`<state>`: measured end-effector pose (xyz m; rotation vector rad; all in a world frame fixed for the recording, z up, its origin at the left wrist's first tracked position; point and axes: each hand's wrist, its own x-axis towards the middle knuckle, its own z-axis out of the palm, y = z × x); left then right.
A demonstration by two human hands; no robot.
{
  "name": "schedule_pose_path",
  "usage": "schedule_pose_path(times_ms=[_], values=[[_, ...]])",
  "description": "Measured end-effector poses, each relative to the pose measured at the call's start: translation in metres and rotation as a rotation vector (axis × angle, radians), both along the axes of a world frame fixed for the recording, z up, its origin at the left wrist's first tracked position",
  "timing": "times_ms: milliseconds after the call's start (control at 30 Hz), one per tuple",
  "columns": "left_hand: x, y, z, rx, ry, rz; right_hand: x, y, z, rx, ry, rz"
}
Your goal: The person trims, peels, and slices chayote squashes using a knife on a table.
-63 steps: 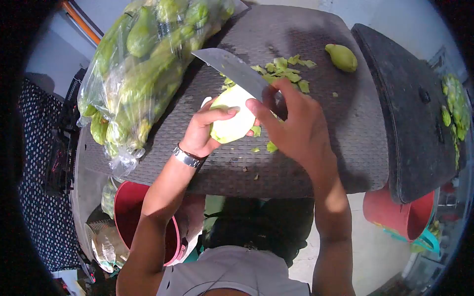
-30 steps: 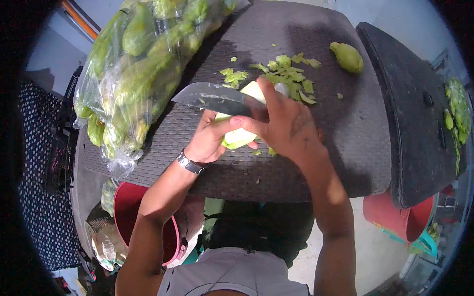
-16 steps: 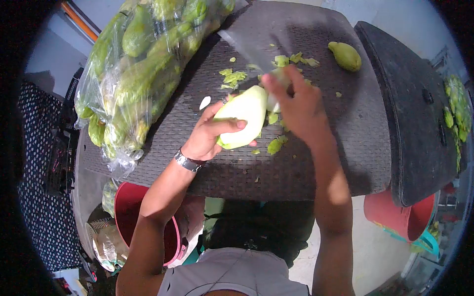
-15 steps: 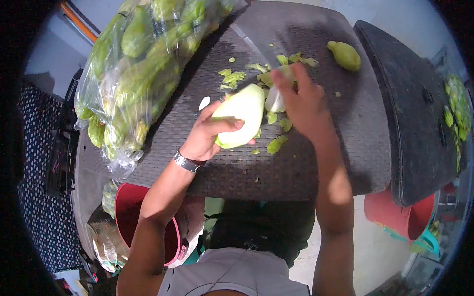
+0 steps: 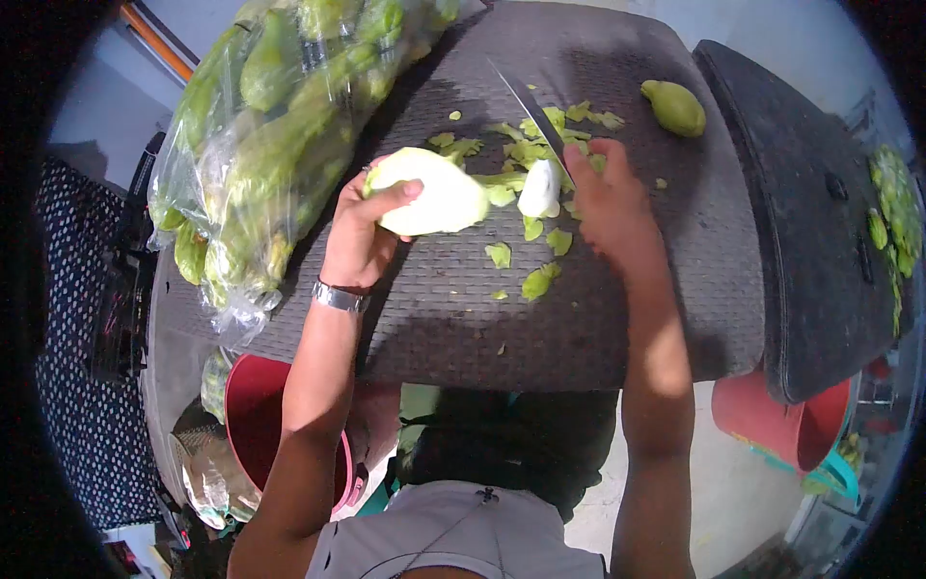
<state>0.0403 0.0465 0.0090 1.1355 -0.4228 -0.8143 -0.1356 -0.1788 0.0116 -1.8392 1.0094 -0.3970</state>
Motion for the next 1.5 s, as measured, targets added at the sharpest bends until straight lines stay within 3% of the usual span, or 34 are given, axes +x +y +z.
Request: schedule_pose_path(times_ms=[67,167,267,367,433,533,567,667,967,1500], values=[[-0.004,-0.004,-0.001,-0.082,0.106,0.125,-0.005,0.012,0.014,0.294,-0.131,0.055],[0.005,0.001,-0.003,-0.115,0.226,0.172,-0.008,0.004,0.005,0.353,-0.177,0.18],[0.018,0.008,-0.018,-0.206,0.355,-0.013,-0.004,0.005,0.001,0.325,-0.119,0.167],[0.005,-0.001,-0.008,-0.117,0.351,0.118,-0.001,0.007,0.005,0.382,-0.156,0.158],[0.016,-0.001,-0.015,-0.177,0.416,0.025,-0.003,0.006,0.012,0.51,-0.202,0.21],[0.008,-0.007,-0.014,-0.277,0.571,0.149,-0.007,0.001,0.011,0.741,-0.289,0.319],[0.021,0.002,-0.033,-0.444,0.603,-0.166,-0.008,0.0,0.009,0.825,-0.32,0.36],[0.01,-0.006,-0.026,-0.272,0.562,0.153,-0.007,0.003,0.003,0.788,-0.405,0.469],[-0.01,-0.009,-0.008,-0.317,0.713,-0.072,-0.014,0.041,0.024,0.467,-0.213,0.379],[-0.006,-0.004,-0.016,-0.275,0.573,-0.082,-0.013,0.041,-0.002,0.505,-0.329,0.255]])
